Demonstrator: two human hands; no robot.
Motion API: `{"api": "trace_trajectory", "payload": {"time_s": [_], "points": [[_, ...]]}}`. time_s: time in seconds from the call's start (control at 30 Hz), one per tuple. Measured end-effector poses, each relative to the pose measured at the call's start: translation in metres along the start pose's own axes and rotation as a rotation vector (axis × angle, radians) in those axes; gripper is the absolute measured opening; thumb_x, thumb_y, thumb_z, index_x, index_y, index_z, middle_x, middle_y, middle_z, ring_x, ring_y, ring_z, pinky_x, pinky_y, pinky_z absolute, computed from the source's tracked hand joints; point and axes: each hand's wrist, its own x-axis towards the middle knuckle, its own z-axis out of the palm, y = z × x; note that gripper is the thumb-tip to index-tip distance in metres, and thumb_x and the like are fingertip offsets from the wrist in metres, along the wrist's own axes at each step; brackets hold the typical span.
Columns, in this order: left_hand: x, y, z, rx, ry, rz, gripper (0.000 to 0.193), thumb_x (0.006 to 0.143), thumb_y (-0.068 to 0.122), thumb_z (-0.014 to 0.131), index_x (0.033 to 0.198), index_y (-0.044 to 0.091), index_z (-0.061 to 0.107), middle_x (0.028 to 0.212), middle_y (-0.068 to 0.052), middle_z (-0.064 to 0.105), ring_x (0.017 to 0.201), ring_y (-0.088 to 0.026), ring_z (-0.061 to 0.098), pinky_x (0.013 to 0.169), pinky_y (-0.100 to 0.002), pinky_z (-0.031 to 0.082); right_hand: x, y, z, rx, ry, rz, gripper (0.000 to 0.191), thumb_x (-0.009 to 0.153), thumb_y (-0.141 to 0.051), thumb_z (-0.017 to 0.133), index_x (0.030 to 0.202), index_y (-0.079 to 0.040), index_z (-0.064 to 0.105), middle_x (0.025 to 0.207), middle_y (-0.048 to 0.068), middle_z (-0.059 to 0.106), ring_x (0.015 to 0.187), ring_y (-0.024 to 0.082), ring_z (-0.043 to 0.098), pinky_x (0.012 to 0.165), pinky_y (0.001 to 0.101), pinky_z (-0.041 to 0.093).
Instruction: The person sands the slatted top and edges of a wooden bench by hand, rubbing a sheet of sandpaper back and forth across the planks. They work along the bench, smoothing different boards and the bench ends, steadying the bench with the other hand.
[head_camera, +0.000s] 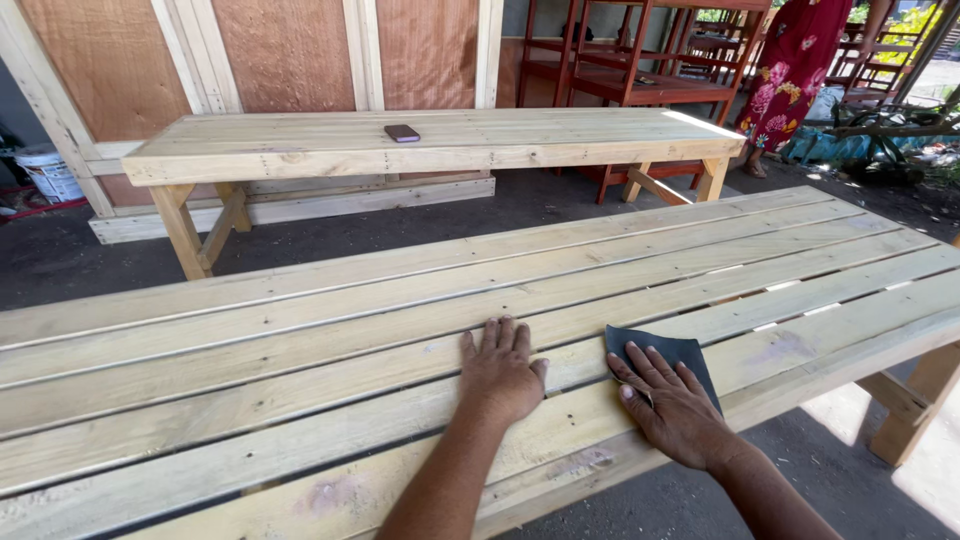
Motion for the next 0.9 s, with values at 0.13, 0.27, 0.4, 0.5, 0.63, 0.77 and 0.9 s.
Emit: {"api": "trace_trajectory", "payload": {"time_s": [0.13, 0.27, 0.4, 0.5, 0.63, 0.77, 0.9], "points": [[-0.001, -0.002, 0.002, -0.019, 0.004, 0.014, 0.067, 0.106, 0.048, 0.023, 0.165, 0.016, 0.012, 0.174, -0.005, 0.003, 0.16, -0.025, 0.0, 0.128, -0.053, 0.001, 0.049, -0.007, -0.013, -0.003, 0.062, 0.068, 0.072, 0.099, -0.064, 0.009, 0.164, -0.034, 0.013, 0.173, 0.001, 0.004, 0.16, 0.027, 0.003, 0.128, 0.0493, 0.004], [-0.004, -0.004, 0.003, -0.019, -0.009, 0.023, 0.067, 0.106, 0.048, 0.022, 0.165, 0.016, 0.012, 0.174, -0.006, 0.002, 0.16, -0.026, 0.0, 0.128, -0.052, 0.001, 0.045, -0.024, -0.006, -0.038, 0.056, 0.071, 0.074, 0.099, -0.064, 0.008, 0.165, -0.031, 0.008, 0.173, 0.004, 0.002, 0.158, 0.029, 0.002, 0.126, 0.0516, 0.004], [-0.004, -0.003, 0.0, -0.012, -0.003, 0.046, 0.066, 0.106, 0.046, 0.022, 0.165, 0.017, 0.011, 0.174, -0.006, 0.001, 0.16, -0.026, -0.001, 0.127, -0.053, 0.001, -0.002, -0.039, 0.009, -0.067, 0.068, -0.028, 0.073, 0.098, -0.063, 0.007, 0.164, -0.031, 0.008, 0.174, 0.003, 0.001, 0.158, 0.03, 0.001, 0.126, 0.0537, 0.003], [-0.004, -0.004, -0.001, 0.004, -0.021, 0.065, 0.066, 0.107, 0.046, 0.022, 0.165, 0.016, 0.011, 0.174, -0.006, 0.002, 0.16, -0.025, 0.0, 0.128, -0.054, 0.001, -0.001, -0.048, 0.001, -0.031, 0.009, 0.022, 0.073, 0.098, -0.064, 0.007, 0.165, -0.035, 0.008, 0.173, 0.001, 0.002, 0.159, 0.028, 0.0, 0.128, 0.0521, 0.003], [-0.005, -0.01, 0.002, -0.023, 0.011, 0.079, 0.065, 0.106, 0.045, 0.024, 0.164, 0.017, 0.015, 0.173, -0.005, 0.005, 0.159, -0.025, 0.002, 0.127, -0.054, 0.002, 0.039, -0.064, -0.021, -0.024, 0.023, 0.092, 0.073, 0.099, -0.063, 0.007, 0.165, -0.032, 0.008, 0.173, 0.002, 0.002, 0.159, 0.028, 0.001, 0.128, 0.0525, 0.004], [-0.006, -0.014, 0.003, -0.086, 0.056, 0.081, 0.061, 0.106, 0.038, 0.028, 0.163, 0.017, 0.022, 0.173, -0.005, 0.011, 0.159, -0.024, 0.007, 0.127, -0.054, 0.003, 0.029, -0.074, -0.015, -0.029, 0.067, 0.041, 0.073, 0.1, -0.063, 0.01, 0.165, -0.028, 0.008, 0.173, 0.006, 0.001, 0.158, 0.03, 0.0, 0.126, 0.0541, 0.003], [-0.004, -0.013, -0.001, -0.116, 0.071, 0.06, 0.059, 0.105, 0.035, 0.033, 0.161, 0.017, 0.027, 0.172, -0.003, 0.014, 0.159, -0.023, 0.009, 0.128, -0.053, 0.004, 0.002, -0.075, 0.0, -0.017, 0.06, 0.003, 0.072, 0.1, -0.062, 0.012, 0.164, -0.031, 0.013, 0.173, 0.001, 0.005, 0.159, 0.028, 0.001, 0.127, 0.0518, 0.003]]}}
